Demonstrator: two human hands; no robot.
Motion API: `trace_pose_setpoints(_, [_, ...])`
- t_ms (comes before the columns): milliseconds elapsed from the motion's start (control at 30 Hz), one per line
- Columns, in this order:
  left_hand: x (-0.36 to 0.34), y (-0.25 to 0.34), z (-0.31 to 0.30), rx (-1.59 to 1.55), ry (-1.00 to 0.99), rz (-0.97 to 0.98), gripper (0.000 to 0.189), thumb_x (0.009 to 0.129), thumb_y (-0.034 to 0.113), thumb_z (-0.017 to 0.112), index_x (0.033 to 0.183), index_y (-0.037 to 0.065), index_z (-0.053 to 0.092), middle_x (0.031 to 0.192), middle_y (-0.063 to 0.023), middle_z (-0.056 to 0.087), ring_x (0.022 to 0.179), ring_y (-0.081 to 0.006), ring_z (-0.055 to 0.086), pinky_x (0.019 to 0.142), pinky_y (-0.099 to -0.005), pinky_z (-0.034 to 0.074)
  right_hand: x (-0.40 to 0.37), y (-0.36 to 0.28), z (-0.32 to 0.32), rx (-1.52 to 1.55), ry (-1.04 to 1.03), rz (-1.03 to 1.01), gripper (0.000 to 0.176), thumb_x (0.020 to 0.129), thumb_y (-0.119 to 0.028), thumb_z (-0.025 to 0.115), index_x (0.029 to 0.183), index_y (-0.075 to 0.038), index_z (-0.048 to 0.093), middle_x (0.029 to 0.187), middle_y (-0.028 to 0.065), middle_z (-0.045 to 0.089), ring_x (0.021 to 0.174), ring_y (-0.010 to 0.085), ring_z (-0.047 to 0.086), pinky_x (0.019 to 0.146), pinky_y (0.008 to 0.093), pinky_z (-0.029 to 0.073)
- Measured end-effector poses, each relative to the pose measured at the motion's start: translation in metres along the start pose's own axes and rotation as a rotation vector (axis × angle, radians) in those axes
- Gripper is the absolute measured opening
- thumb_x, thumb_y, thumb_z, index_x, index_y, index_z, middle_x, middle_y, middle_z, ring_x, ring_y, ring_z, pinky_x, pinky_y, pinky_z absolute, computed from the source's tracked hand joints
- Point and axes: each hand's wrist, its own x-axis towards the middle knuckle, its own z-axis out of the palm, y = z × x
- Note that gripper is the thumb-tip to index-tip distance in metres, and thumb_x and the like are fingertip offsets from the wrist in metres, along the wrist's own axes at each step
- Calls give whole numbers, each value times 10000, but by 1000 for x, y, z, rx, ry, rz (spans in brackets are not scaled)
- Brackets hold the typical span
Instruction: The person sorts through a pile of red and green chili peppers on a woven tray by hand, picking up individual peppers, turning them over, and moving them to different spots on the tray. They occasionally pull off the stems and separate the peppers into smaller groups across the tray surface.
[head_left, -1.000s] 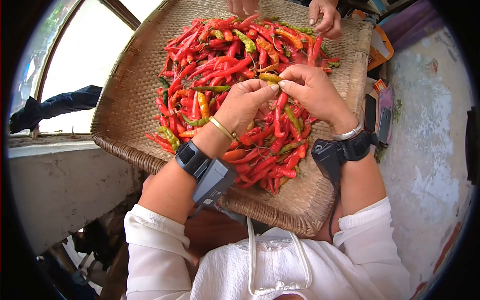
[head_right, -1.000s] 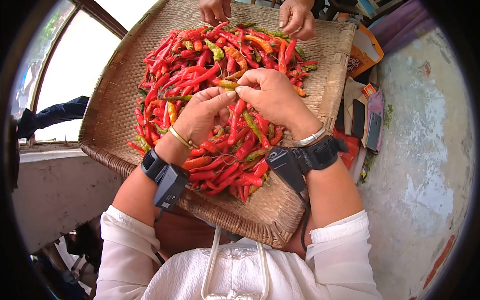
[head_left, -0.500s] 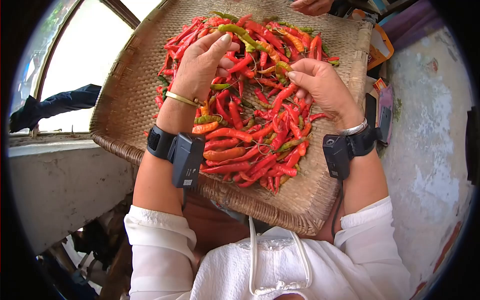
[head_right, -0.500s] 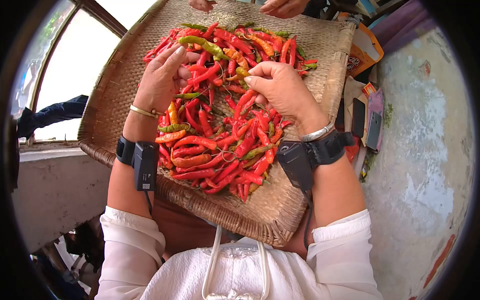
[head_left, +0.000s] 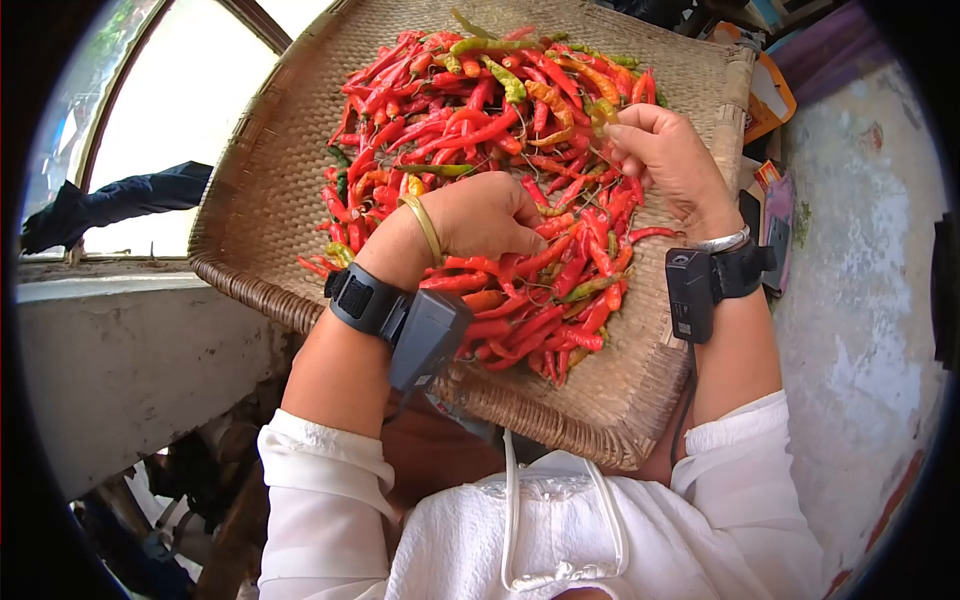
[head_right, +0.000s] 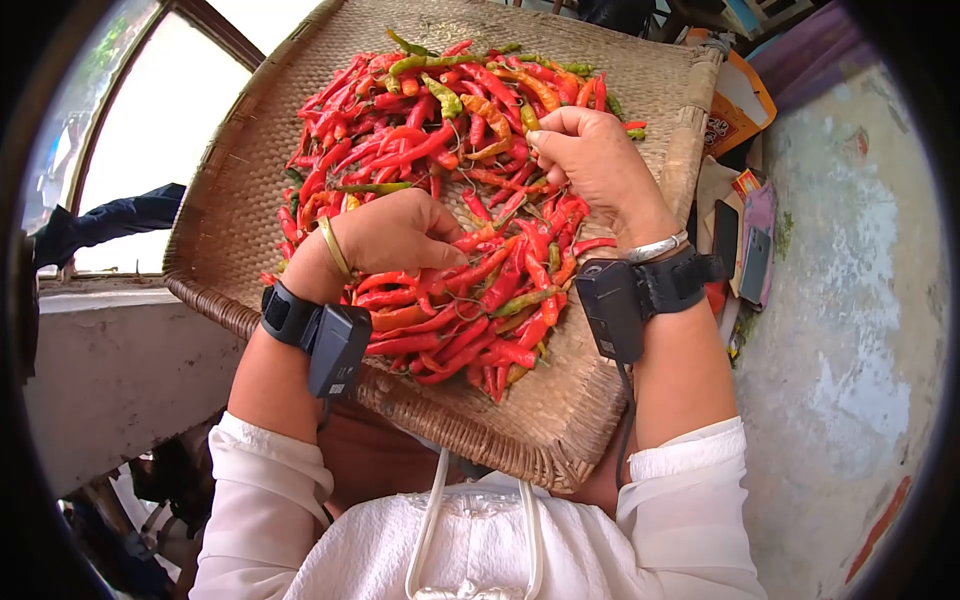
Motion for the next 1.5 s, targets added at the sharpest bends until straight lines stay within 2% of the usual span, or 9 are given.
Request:
trace_pose_setpoints(200, [-16, -2, -34, -231, 365, -106, 240, 865, 223, 571, 705, 48, 610, 593, 13, 580, 503, -25, 498, 462, -173, 390, 12, -6, -12, -116, -153, 20, 141, 845, -143, 571, 859, -4, 580, 652, 13, 573, 509, 53, 529, 423, 183, 403])
trace_pose_setpoints(333, [-1, -8, -43, -1070, 901, 568, 369, 905, 181, 512, 1201, -31, 454, 1033, -82, 602, 773, -106, 609, 684, -247, 530, 18, -7, 7, 457, 43, -214, 397, 852, -192, 590, 1153, 48, 496, 811, 67, 605, 706, 88, 585, 589, 203, 473])
trace_pose_setpoints(433, [3, -17, -36, -765, 920, 316, 369, 888, 181, 537, 1188, -25, 477, 1071, -99, 594, 837, -152, 612, 721, -273, 517, 30, 9, 2, -6, -63, -148, 409, 838, -175, 590, 1188, 14, 495, 942, 71, 589, 806, 101, 576, 672, 239, 473])
trace_pose_setpoints(567, [1, -26, -30, 414, 692, -106, 424, 775, 184, 629, 1167, 60, 525, 1134, -147, 556, 933, -287, 582, 778, -340, 483, 31, 28, 12, -619, -196, -301, 408, 789, -143, 597, 1177, -49, 513, 1069, 111, 557, 937, 211, 567, 781, 322, 460])
trace_pose_setpoints(667, [6, -39, -19, 703, 817, -84, 442, 734, 175, 642, 1149, 72, 530, 1112, -149, 558, 980, -335, 538, 833, -379, 458, 29, 40, 21, -828, -150, -511, 434, 754, -132, 603, 1176, -91, 509, 1030, 165, 549, 997, 318, 529, 875, 381, 421])
trace_pose_setpoints(1067, [16, -38, -7, 661, 658, 55, 198, 723, 99, 565, 911, 68, 619, 776, -160, 611, 751, -322, 593, 682, -403, 474, 13, 21, 22, -839, -407, -356, 106, 720, -92, 591, 798, -39, 638, 693, 134, 614, 668, 301, 593, 633, 379, 466])
trace_pose_setpoints(1200, [4, -20, 0, 614, 520, 97, 162, 723, 120, 584, 866, 58, 627, 747, -163, 607, 714, -331, 587, 642, -406, 472, -2, -8, 8, -589, -505, -64, 116, 762, -118, 584, 773, -11, 628, 623, 58, 592, 643, 122, 585, 570, 293, 444])
trace_pose_setpoints(1333, [-7, -5, 2, 474, 366, 105, 191, 743, 195, 596, 848, 38, 625, 723, -169, 603, 714, -321, 600, 654, -400, 488, 2, -15, -2, -5, -251, -134, 263, 843, -145, 560, 1040, 30, 567, 788, 43, 610, 693, 89, 583, 583, 225, 441])
trace_pose_setpoints(1500, [-33, 13, -20, 6, 236, 18, 211, 837, 203, 568, 802, 1, 618, 596, -57, 581, 528, -133, 542, 501, -257, 437, 12, -5, 5, -186, -43, -246, 419, 823, -192, 590, 1176, 15, 502, 871, 88, 635, 777, 162, 609, 682, 264, 470])
